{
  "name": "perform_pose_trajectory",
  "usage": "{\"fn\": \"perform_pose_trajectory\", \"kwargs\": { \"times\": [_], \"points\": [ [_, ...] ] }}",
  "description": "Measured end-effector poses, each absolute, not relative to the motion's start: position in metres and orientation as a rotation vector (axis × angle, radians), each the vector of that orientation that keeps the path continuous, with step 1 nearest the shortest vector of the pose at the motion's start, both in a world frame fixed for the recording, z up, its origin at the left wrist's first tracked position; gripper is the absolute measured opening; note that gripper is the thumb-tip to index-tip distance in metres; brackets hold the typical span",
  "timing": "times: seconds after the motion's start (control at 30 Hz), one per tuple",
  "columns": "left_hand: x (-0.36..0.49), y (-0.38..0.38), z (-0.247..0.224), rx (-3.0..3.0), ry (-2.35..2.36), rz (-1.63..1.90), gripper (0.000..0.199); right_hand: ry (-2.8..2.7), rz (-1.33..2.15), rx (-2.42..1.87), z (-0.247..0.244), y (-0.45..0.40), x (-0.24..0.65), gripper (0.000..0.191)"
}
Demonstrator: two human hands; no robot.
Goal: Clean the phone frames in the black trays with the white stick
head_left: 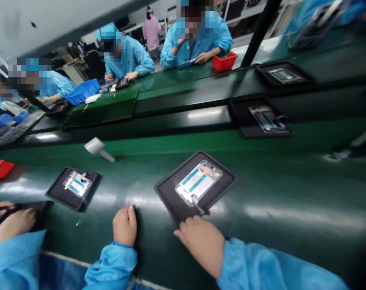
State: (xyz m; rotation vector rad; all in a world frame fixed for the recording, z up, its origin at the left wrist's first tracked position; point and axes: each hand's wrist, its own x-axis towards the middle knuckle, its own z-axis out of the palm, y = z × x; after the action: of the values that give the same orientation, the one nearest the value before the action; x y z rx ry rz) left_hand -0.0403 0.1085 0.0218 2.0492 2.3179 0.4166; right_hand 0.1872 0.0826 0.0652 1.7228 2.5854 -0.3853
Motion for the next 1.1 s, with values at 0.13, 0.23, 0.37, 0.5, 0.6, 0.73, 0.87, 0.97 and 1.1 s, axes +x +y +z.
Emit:
{"fn": "perform_pose_trajectory", "kwargs": {
  "times": [0.13,0.23,0.37,0.5,0.6,0.73,0.87,0.97,1.1],
  "points": [
    [-0.005,0.08,0.023,2.087,2.156,0.445,0.039,2.737,-0.586,1.677,0.066,0.041,0.14,0.026],
    [0.003,0.071,0.026,2.039,2.067,0.381,0.039,2.91,-0.695,1.5,0.067,0.029,0.134,0.032],
    [-0.008,0.068,0.033,1.945,2.057,0.29,0.039,2.959,-0.833,1.328,0.07,0.022,0.163,0.025],
    [-0.027,0.072,0.037,2.004,1.985,0.216,0.04,2.839,-0.65,1.645,0.071,0.026,0.205,0.029],
    [-0.042,0.077,0.039,2.005,2.047,0.143,0.04,2.636,-0.446,1.871,0.067,0.032,0.228,0.032],
    [-0.038,0.077,0.047,2.067,2.205,0.229,0.041,2.542,-0.452,1.848,0.065,0.035,0.236,0.032],
    [-0.001,0.064,0.058,2.291,2.069,0.387,0.038,2.561,-0.464,1.757,0.072,0.036,0.227,0.036],
    [0.03,0.052,0.06,2.46,1.917,0.417,0.032,2.583,-0.446,1.734,0.079,0.039,0.222,0.035],
    [0.053,0.042,0.056,2.62,1.726,0.414,0.026,2.635,-0.487,1.641,0.082,0.045,0.22,0.03]
  ]
}}
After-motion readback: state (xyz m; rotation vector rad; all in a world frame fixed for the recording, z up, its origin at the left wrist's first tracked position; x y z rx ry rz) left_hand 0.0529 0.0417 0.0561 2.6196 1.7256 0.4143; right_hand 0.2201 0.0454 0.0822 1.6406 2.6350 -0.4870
